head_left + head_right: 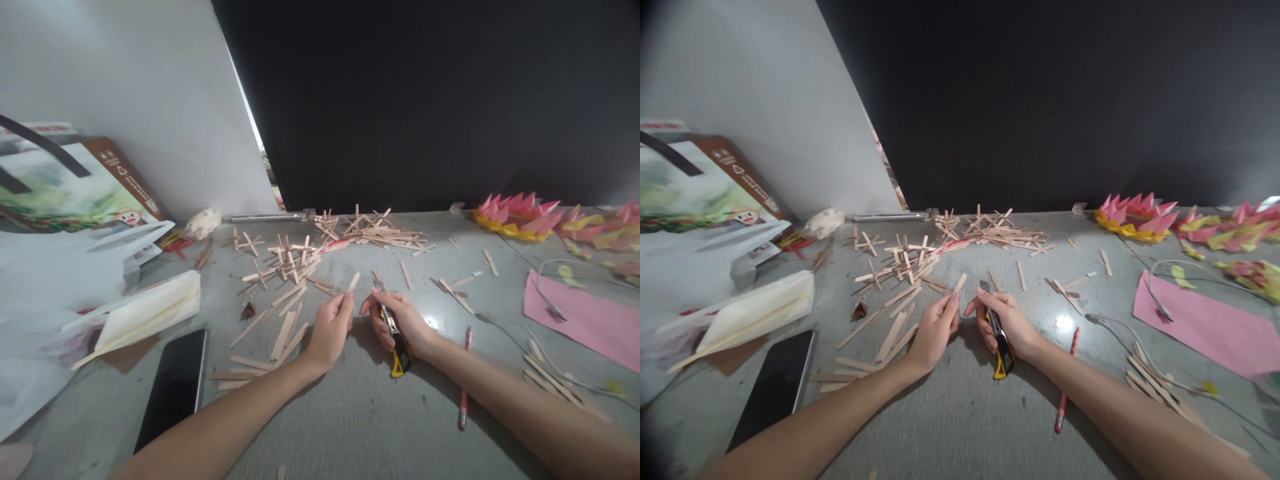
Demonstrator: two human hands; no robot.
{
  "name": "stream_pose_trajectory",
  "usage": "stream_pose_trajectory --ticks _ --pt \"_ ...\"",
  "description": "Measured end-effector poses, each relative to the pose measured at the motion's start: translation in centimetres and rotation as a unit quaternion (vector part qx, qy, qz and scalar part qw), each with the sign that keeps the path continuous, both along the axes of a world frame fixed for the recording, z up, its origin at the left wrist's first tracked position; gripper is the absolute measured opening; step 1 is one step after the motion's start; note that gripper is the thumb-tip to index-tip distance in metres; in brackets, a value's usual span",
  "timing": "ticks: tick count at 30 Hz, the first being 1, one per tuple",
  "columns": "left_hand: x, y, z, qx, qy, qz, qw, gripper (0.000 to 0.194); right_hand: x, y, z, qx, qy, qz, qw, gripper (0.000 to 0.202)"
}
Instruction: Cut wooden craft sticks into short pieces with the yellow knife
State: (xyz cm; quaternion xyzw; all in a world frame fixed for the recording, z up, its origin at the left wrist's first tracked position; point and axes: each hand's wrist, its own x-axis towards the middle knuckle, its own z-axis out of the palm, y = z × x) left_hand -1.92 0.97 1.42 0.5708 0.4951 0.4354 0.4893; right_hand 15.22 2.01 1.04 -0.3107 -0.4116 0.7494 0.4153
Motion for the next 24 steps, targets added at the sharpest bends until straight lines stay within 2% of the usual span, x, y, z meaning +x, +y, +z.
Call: stream_pose_trajectory --ticks 6,11,16,20,24 --pt "0.19 0.09 0.04 -0.018 -0.021 0.019 0.999 0.045 0.12 0.00 -0.04 0.013 -0.016 0.009 1.000 0.050" --pt "0.31 0.22 0.17 -0.027 -0.067 0.027 0.997 0.046 0.31 -0.27 0.02 0.048 -0.076 0.070 0.993 0.051" --pt "0.24 0.25 -0.02 -0.030 -0.048 -0.010 0.998 0.050 0.35 -0.20 0.23 0.057 -0.123 0.112 0.984 0.066" --pt "0.15 0.04 0.13 -0.004 -0.015 -0.040 0.999 0.047 0.24 -0.13 0.66 0.061 -0.145 0.119 0.980 0.066" --pt "0.09 -0.13 0.24 0.010 -0.008 -0.034 0.999 0.045 0.21 -0.13 0.67 0.073 -0.144 0.117 0.980 0.066"
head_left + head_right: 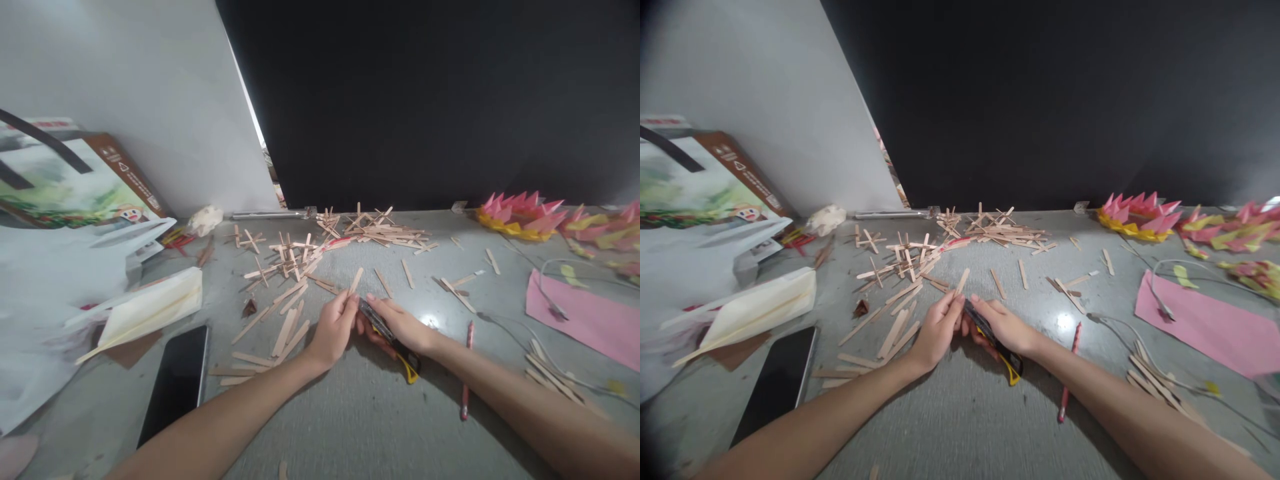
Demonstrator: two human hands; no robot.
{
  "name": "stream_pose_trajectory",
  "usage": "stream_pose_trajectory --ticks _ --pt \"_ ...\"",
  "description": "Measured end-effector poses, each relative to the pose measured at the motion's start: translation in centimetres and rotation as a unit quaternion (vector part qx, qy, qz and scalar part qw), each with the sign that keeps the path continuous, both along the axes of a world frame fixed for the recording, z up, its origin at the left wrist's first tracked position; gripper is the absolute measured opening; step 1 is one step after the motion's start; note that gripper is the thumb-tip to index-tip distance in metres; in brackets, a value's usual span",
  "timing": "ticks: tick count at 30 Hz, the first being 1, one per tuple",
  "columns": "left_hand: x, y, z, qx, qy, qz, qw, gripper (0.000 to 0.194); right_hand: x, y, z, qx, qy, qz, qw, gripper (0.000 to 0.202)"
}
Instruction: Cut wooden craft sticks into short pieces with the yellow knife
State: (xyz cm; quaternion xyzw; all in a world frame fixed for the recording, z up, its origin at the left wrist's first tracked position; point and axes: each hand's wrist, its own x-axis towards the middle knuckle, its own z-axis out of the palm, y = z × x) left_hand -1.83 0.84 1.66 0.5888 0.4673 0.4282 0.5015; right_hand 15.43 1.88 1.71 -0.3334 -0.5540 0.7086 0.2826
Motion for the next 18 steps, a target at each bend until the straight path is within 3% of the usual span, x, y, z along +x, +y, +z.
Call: stream_pose_trajectory --ticks 7,14,18 --pt "0.00 0.95 -0.93 -0.018 -0.067 0.111 0.991 0.047 0.33 0.31 -0.66 -0.042 0.049 -0.007 0.998 0.063" --pt "0.25 0.52 -0.66 -0.017 -0.048 0.064 0.997 0.038 0.19 -0.16 -0.43 -0.037 0.067 -0.040 0.996 0.032" --pt "0.20 0.21 -0.53 0.016 0.023 0.053 0.998 0.042 0.10 -0.30 -0.66 -0.030 0.067 -0.040 0.997 0.032"
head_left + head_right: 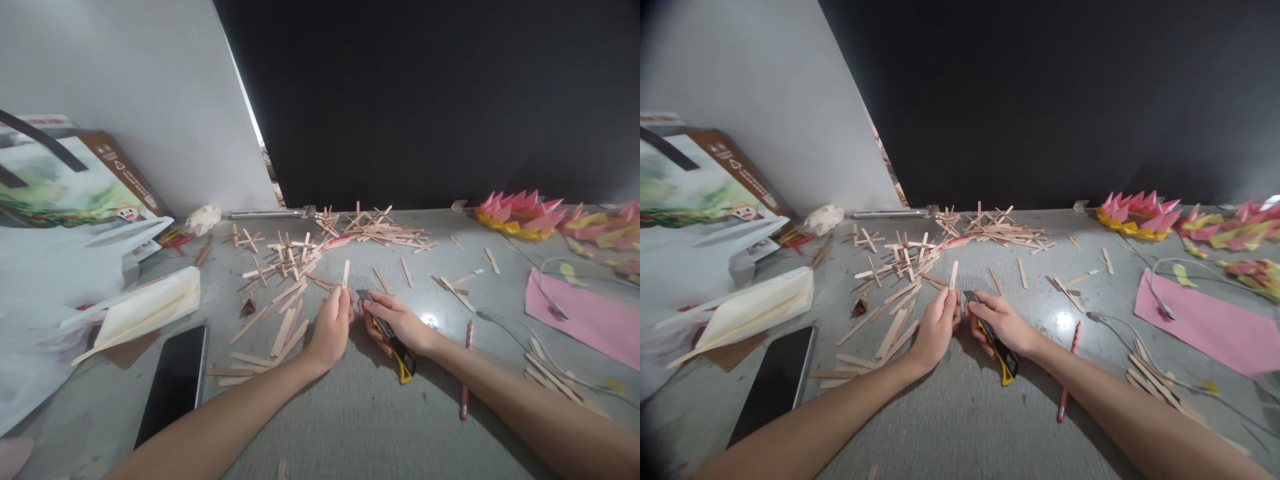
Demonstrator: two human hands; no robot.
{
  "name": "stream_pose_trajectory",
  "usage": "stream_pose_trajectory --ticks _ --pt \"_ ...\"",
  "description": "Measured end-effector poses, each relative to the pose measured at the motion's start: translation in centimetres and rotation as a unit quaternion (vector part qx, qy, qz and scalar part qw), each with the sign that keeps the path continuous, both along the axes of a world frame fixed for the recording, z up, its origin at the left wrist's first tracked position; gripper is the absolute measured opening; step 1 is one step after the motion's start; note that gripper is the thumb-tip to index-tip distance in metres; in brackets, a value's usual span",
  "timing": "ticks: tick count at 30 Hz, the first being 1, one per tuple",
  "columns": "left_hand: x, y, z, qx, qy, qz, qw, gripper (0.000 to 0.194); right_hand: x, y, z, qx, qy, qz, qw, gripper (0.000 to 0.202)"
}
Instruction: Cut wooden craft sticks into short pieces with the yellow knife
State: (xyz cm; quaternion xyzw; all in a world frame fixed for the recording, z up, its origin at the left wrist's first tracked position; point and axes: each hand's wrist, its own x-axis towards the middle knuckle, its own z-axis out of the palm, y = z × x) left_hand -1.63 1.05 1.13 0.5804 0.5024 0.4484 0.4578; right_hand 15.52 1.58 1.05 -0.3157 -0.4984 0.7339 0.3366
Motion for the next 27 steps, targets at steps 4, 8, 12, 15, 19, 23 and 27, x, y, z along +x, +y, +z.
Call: stream_pose_trajectory --ticks 4,8,12,15,19,23,27 --pt "-0.26 0.01 -0.16 0.018 0.048 -0.015 0.999 0.044 0.01 0.08 -0.33 0.003 0.001 0.003 1.000 0.034" --pt "-0.37 0.01 -0.39 0.024 0.072 -0.030 0.997 0.044 -0.03 0.11 -0.35 0.011 -0.004 -0.004 1.000 0.039" --pt "-0.32 -0.14 -0.36 0.031 0.104 -0.042 0.993 0.044 -0.18 0.10 -0.12 0.016 -0.015 -0.009 1.000 0.041" --pt "-0.28 -0.29 -0.14 0.034 0.141 -0.053 0.988 0.042 -0.26 0.13 -0.05 0.022 -0.021 -0.016 0.999 0.042" --pt "-0.30 -0.40 0.11 0.037 0.168 -0.056 0.983 0.040 -0.30 0.09 -0.13 0.023 -0.039 -0.020 0.999 0.043" --pt "-0.32 -0.36 0.14 0.038 0.174 -0.059 0.982 0.039 -0.32 -0.07 -0.20 0.028 -0.051 -0.021 0.998 0.046" --pt "-0.33 -0.32 0.10 0.049 0.184 -0.055 0.980 0.038 -0.34 -0.09 -0.14 0.025 -0.056 -0.023 0.998 0.047"
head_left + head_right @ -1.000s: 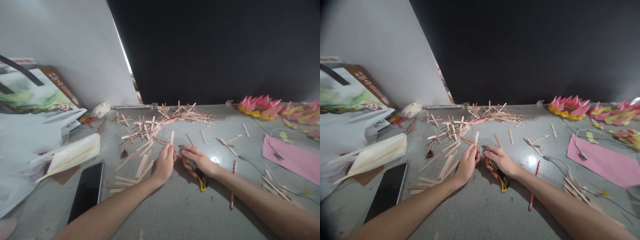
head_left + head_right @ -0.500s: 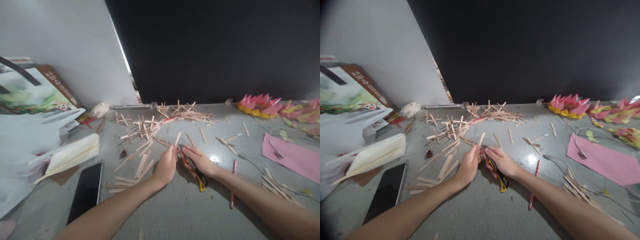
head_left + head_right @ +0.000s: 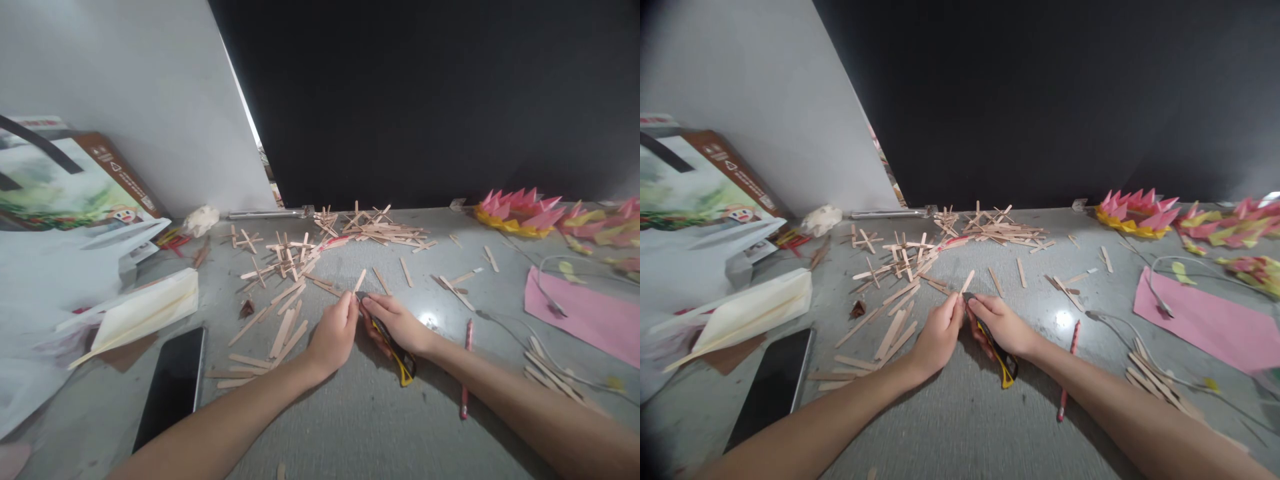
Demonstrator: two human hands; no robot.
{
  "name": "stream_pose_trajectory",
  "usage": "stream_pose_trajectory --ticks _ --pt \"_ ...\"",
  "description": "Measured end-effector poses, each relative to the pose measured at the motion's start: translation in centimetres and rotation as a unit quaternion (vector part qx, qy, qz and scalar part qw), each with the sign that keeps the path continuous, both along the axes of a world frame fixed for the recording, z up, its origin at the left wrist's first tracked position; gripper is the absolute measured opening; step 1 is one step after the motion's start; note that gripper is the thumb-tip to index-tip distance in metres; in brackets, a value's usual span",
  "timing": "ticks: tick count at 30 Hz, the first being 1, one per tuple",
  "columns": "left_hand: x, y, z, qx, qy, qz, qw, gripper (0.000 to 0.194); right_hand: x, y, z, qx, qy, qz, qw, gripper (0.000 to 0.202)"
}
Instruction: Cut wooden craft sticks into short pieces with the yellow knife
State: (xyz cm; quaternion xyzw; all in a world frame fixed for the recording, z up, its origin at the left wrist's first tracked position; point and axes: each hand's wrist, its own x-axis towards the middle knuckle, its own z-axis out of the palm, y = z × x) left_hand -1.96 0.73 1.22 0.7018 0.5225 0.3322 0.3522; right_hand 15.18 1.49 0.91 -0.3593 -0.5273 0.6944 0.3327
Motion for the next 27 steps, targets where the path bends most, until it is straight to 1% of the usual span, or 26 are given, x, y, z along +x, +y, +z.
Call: stream_pose_trajectory --ticks 4,8,13,18,23,27 --pt "-0.05 -0.13 0.00 0.009 0.017 -0.002 1.000 0.038 0.06 0.09 0.06 -0.003 -0.004 0.005 1.000 0.046" --pt "-0.06 -0.30 -0.07 0.019 0.054 0.001 0.998 0.035 0.26 0.20 0.18 -0.007 -0.013 0.022 1.000 0.047" --pt "-0.06 -0.41 -0.41 0.020 0.123 0.004 0.992 0.032 0.42 0.32 0.32 -0.021 -0.015 0.052 0.998 0.047" --pt "-0.11 -0.41 -0.53 0.020 0.195 0.004 0.981 0.030 0.22 0.09 0.46 -0.027 -0.019 0.049 0.998 0.047" --pt "-0.16 -0.30 -0.57 0.032 0.222 -0.004 0.974 0.029 -0.03 0.04 0.72 -0.066 0.032 0.065 0.995 0.042" --pt "-0.22 -0.30 -0.58 0.027 0.210 -0.010 0.977 0.026 -0.11 0.17 0.77 -0.116 0.093 0.094 0.984 0.037"
